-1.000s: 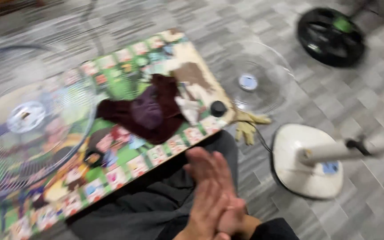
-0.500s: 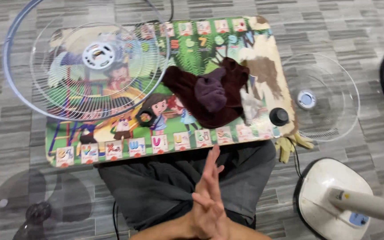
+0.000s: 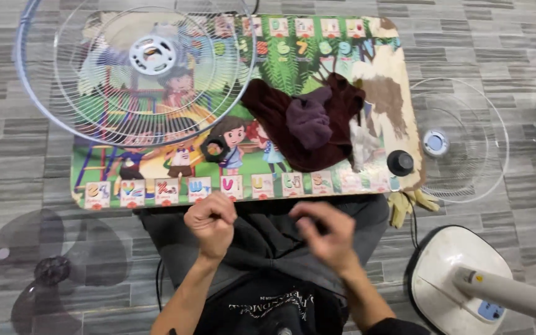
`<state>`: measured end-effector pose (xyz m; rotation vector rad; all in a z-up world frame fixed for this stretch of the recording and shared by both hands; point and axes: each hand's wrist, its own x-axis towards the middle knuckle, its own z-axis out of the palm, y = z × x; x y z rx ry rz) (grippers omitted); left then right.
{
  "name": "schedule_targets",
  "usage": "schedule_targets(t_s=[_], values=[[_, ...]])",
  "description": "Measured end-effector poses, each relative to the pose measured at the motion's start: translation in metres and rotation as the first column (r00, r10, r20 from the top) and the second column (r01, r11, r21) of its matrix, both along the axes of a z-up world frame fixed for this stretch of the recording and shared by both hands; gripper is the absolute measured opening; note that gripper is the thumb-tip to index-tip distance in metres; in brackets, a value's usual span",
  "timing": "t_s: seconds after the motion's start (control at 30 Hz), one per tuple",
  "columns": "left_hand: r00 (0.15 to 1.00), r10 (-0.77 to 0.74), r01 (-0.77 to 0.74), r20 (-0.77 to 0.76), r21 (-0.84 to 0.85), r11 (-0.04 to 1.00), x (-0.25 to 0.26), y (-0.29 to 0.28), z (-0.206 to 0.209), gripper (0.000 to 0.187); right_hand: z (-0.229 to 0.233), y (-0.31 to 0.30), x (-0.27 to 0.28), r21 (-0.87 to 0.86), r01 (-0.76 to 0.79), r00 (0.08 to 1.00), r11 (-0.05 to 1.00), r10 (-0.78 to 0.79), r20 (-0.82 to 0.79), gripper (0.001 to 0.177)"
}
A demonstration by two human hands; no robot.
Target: Cleaning fan blades and grill using a cloth
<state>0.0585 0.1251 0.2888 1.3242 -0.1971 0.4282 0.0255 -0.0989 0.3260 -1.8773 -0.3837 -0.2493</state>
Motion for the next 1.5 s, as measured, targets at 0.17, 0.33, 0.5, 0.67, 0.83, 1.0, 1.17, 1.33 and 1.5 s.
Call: schedule_targets(t_s=[0.17, 0.33, 0.5, 0.67, 0.83, 1.0, 1.17, 1.33, 1.5], values=[[0.989, 0.117, -0.106, 0.091, -0.12, 0.987, -0.011, 0.035, -0.018, 0.044, -0.011, -0.04, 0.038, -0.146, 0.274, 0.944, 0.951, -0.236, 0.232, 0.019], [0.987, 0.081, -0.043, 0.142, -0.256, 0.966, -0.023, 0.053, -0.023, 0.035, -0.008, -0.065, 0.049, -0.166, 0.342, 0.925, 0.925, -0.3, 0.232, 0.019], [0.997, -0.056, 0.073, 0.057, -0.356, 0.932, -0.039, 0.057, -0.01, 0.019, 0.014, -0.067, 0.045, -0.188, 0.426, 0.904, 0.885, -0.411, 0.116, 0.025], [0.984, -0.004, 0.047, 0.179, -0.238, 0.97, -0.039, 0.068, -0.014, 0.025, 0.025, -0.094, 0.051, -0.207, 0.538, 0.842, 0.817, -0.508, 0.181, 0.017], [0.986, 0.041, 0.006, 0.159, -0.285, 0.959, -0.035, 0.092, -0.042, 0.054, 0.025, -0.154, 0.095, -0.331, 0.628, 0.776, 0.704, -0.595, 0.209, 0.019], [0.985, 0.11, -0.078, 0.136, -0.222, 0.972, -0.043, 0.118, -0.077, 0.023, -0.002, -0.186, 0.158, -0.541, 0.527, 0.812, 0.655, -0.575, 0.095, 0.027], [0.991, 0.085, -0.067, 0.103, -0.162, 0.984, -0.044, 0.108, -0.072, 0.011, 0.02, -0.132, 0.182, -0.66, 0.253, 0.922, 0.707, -0.383, -0.057, 0.029], [0.995, 0.007, 0.013, 0.104, -0.188, 0.982, -0.029, 0.059, -0.028, 0.012, 0.009, -0.079, 0.188, -0.752, 0.108, 0.972, 0.651, -0.228, -0.057, 0.045], [0.991, -0.133, 0.133, 0.011, -0.087, 0.987, -0.008, 0.019, -0.001, 0.015, 0.004, -0.028, 0.167, -0.683, -0.023, 1.0, 0.73, 0.028, -0.004, 0.03]])
